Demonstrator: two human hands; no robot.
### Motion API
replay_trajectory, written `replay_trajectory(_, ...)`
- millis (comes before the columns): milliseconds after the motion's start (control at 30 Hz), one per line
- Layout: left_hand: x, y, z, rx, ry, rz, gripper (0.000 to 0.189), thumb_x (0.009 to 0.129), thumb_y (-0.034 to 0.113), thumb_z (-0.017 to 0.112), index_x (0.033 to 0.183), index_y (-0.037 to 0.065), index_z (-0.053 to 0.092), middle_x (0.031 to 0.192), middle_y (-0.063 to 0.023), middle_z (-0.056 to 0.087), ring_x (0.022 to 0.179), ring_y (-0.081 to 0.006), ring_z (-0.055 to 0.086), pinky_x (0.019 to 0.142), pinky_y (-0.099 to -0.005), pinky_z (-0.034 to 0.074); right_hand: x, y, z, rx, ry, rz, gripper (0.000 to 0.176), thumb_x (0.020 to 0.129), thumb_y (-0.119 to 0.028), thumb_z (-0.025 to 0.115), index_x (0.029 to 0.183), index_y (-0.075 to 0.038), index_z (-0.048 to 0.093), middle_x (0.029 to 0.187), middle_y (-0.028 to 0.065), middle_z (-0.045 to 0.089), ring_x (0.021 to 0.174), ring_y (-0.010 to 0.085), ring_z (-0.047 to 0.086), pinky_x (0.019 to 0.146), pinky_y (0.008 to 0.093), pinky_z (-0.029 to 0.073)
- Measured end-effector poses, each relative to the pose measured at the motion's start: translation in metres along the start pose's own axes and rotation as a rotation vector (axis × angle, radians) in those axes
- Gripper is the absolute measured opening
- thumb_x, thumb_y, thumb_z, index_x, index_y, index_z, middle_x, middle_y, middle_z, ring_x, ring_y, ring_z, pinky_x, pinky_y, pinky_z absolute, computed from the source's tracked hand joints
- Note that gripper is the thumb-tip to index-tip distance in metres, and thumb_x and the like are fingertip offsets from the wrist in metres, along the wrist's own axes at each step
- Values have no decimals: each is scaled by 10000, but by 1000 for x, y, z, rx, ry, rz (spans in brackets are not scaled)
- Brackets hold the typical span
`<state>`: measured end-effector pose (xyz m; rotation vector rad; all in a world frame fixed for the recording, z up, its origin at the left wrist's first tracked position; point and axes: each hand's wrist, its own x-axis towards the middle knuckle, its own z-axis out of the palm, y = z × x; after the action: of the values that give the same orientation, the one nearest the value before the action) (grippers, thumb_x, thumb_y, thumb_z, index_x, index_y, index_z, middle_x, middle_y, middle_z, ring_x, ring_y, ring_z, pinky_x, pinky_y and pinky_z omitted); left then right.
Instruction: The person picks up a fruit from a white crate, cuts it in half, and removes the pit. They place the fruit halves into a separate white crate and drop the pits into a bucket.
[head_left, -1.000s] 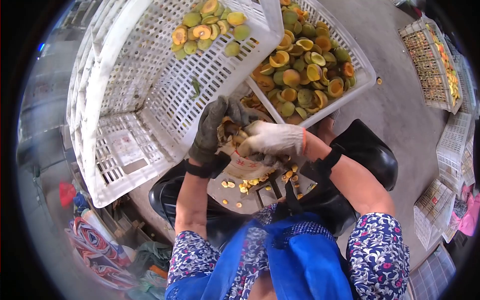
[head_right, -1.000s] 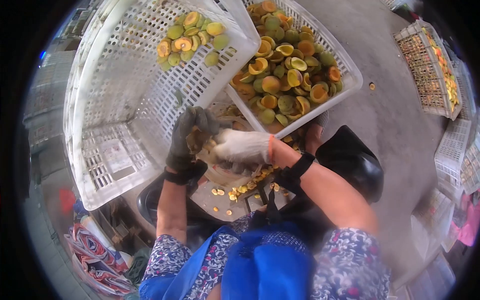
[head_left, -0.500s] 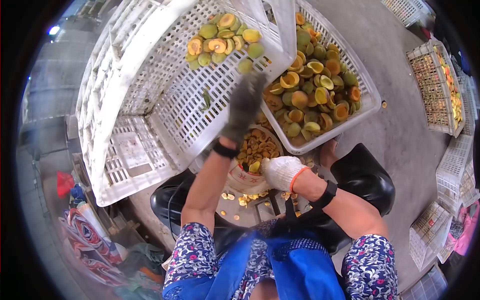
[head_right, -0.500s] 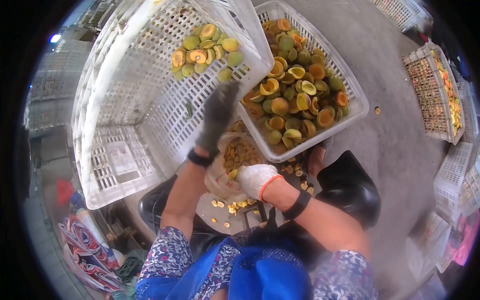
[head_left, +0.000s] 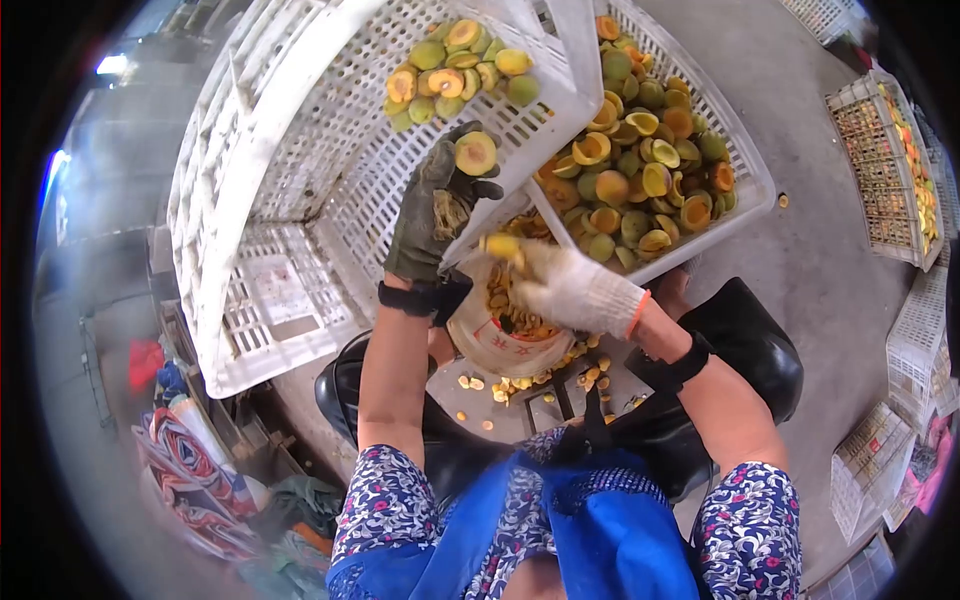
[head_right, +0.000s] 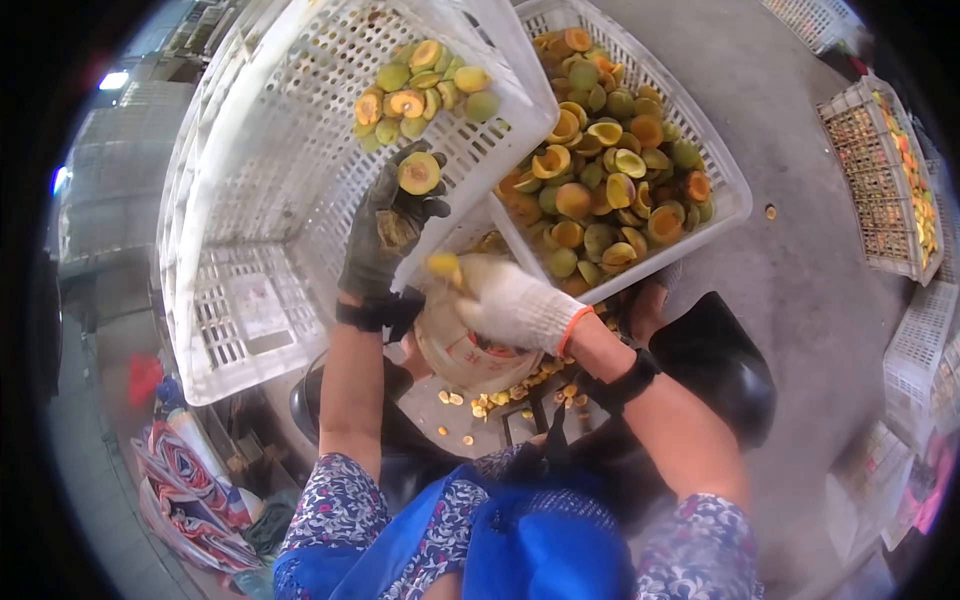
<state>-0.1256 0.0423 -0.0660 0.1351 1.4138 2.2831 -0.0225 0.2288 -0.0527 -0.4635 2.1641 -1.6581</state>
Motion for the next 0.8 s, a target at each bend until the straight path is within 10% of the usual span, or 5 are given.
replay_trajectory(200,-41,-2,15,74,196,119,583,940,454,534,1296,-3,473,1137,-103,594,970,-183,596,779,-342,530,-2,22,21,42,301,70,252,854,-205,548,945,30,550,755,189,620,683,333,602,648,407,487)
replay_trajectory(367,-68,14,1,-9,185,168,446,947,313,559,1267,12,478,1132,-125,596,989,-210,602,834,-377,535,-11,35,29,-354,-212,14,262,864,-207,535,937,41,581,772,229,631,707,365,630,642,423,515)
replay_trajectory(400,-74,11,5,-13,202,164,446,947,313,559,1267,12,478,1132,-125,596,989,-210,602,834,-377,535,0,48,33,-752,-30,-531,260,862,-214,547,931,36,562,822,224,627,696,354,619,616,400,502)
replay_trajectory(467,-75,7,14,-111,243,146,348,944,223,569,1223,28,496,1141,-126,591,1043,-225,596,906,-394,513,5,-11,14,-52,47,135,183,852,-138,545,918,17,617,937,212,615,846,358,624,739,427,513)
replay_trajectory(800,-76,-28,35,-191,200,151,317,923,87,588,1212,31,470,1205,-124,565,1075,-221,592,948,-360,499,1,7,25,-78,287,-101,288,849,-192,572,1054,7,538,927,244,589,901,433,561,786,446,454)
